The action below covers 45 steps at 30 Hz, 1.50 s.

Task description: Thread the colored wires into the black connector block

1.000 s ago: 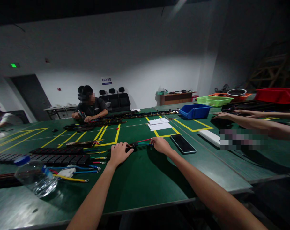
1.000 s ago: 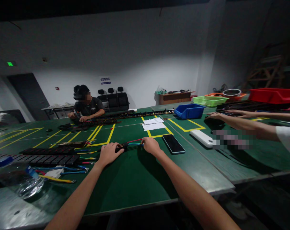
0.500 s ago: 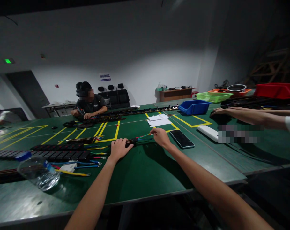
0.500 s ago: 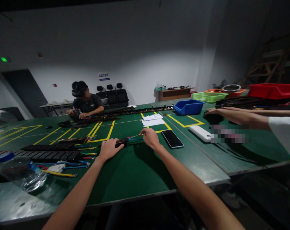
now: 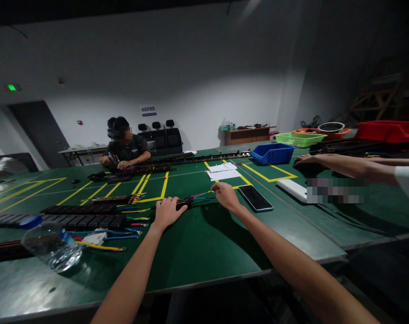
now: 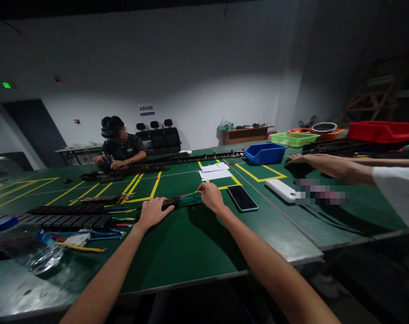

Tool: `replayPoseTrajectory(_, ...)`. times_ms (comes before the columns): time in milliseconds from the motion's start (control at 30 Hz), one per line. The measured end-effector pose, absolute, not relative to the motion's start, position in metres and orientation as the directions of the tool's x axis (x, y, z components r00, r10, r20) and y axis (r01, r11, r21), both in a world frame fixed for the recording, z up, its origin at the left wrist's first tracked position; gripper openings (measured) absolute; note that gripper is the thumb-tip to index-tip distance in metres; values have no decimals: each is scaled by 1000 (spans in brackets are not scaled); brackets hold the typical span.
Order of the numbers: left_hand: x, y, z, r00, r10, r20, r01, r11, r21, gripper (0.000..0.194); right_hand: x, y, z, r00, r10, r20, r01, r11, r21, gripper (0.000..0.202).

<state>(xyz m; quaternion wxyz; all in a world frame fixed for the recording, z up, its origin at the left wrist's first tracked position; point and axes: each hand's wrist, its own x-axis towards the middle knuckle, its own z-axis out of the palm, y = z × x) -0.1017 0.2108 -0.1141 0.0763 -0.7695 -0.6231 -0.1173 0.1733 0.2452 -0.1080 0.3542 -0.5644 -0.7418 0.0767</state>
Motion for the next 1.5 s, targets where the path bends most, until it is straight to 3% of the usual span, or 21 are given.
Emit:
replayPoseTrajectory(100, -102, 210, -114, 195, 943, 268, 977, -212, 36, 64, 174, 245, -108, -114, 898, 424, 780, 346, -521, 35)
replayPoseTrajectory(267, -101, 210, -112, 190, 949, 253, 978, -206, 35, 65, 175, 245, -113, -201, 958, 204, 836, 276, -474, 37)
replayPoseTrajectory(367, -102, 211, -113, 190, 949, 251, 978, -205, 37, 65, 174, 246, -115, -219, 961, 169, 844, 273, -461, 38)
replayPoseTrajectory(500, -103, 211, -115, 191, 943, 273, 976, -211, 49, 63, 175, 247, -114, -199, 960, 196, 828, 272, -490, 34)
replayPoseTrajectory(767, -102, 209, -113, 193, 943, 271, 977, -209, 33, 62, 175, 248, -111, -98, 918, 385, 799, 303, -520, 34)
replayPoseTrajectory(1033, -101, 208, -113, 184, 946, 267, 979, -200, 34, 63, 176, 248, -115, -147, 961, 236, 851, 244, -465, 34)
replayPoseTrajectory(1233, -101, 208, -112, 182, 948, 262, 980, -195, 25, 64, 175, 246, -115, -181, 961, 209, 852, 260, -455, 38)
replayPoseTrajectory(1500, -100, 207, -111, 180, 949, 258, 981, -192, 20, 65, 174, 245, -108, -101, 895, 435, 777, 344, -527, 35)
